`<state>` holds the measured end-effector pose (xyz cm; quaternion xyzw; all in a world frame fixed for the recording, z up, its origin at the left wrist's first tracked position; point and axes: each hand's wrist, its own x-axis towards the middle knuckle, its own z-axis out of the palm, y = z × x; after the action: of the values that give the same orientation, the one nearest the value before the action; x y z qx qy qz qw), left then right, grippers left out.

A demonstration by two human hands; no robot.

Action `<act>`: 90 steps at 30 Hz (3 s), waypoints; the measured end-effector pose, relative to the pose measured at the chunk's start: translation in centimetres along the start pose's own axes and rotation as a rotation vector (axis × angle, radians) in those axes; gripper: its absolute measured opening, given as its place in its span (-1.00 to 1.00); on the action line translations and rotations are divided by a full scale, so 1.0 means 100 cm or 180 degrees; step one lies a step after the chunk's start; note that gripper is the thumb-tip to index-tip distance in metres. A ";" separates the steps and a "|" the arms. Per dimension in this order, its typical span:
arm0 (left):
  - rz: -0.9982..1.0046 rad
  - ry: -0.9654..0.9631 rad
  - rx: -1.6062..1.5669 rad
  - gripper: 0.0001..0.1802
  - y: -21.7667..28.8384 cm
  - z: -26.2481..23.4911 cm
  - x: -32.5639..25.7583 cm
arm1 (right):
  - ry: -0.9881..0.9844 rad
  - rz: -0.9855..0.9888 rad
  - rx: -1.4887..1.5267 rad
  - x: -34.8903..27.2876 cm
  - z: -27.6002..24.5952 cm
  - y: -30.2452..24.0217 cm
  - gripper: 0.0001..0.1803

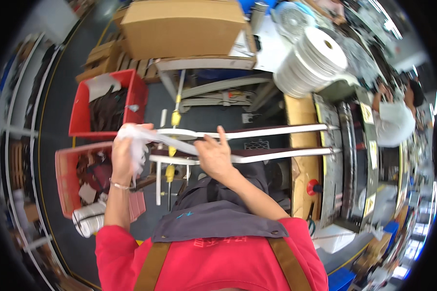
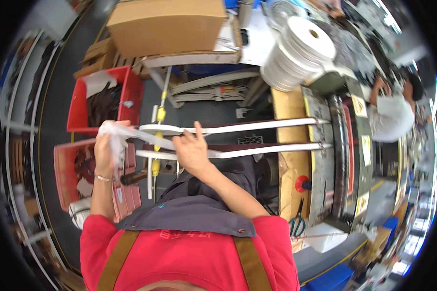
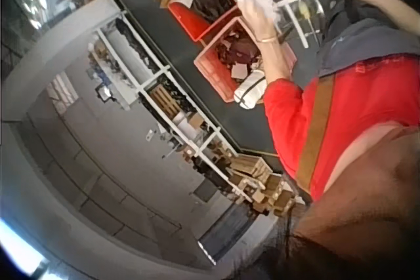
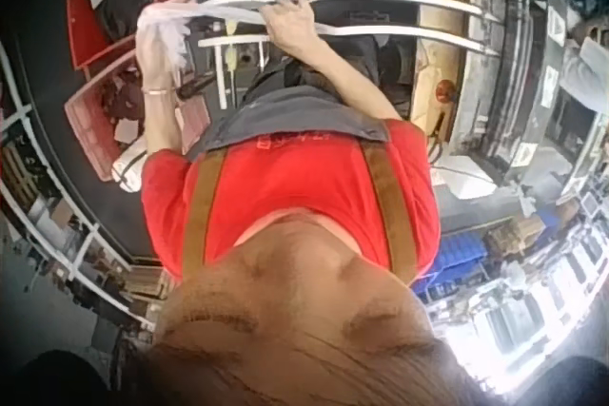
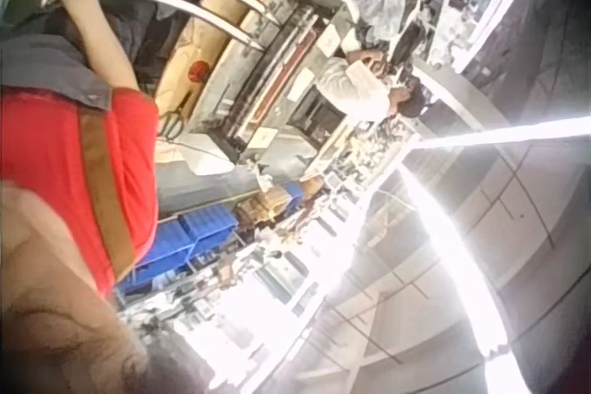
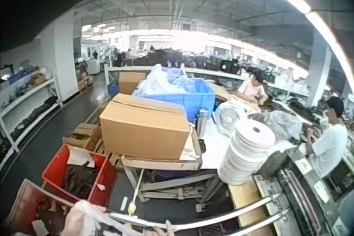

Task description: The person handles white plastic spools and long white cables in a factory setting. They unroll the cable, cut a segment using scissors, and then thread the cable through a metal frame structure. The person repeats this process, organizing the cables on the frame.

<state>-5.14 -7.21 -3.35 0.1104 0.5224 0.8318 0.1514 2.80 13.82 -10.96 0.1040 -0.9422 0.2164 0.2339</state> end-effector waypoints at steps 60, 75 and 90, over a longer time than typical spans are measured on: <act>-0.2709 -0.0550 -0.2114 -0.78 -0.126 0.081 -0.015 | 0.0809 -0.0019 0.2742 -0.022 -0.024 -0.035 -0.80; -0.1979 -0.0875 -0.1342 -0.64 -0.044 0.050 -0.018 | 0.0729 0.0718 -0.0113 -0.017 -0.040 0.038 -0.53; -0.0414 -0.0345 -0.2694 -0.70 -0.022 0.028 -0.001 | 0.0241 0.0581 0.0413 -0.021 -0.034 0.035 -0.89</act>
<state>-3.82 -3.97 -4.10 0.0490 0.1323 0.9545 0.2627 4.89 18.66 -10.53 0.0245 -0.9222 0.3012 0.2414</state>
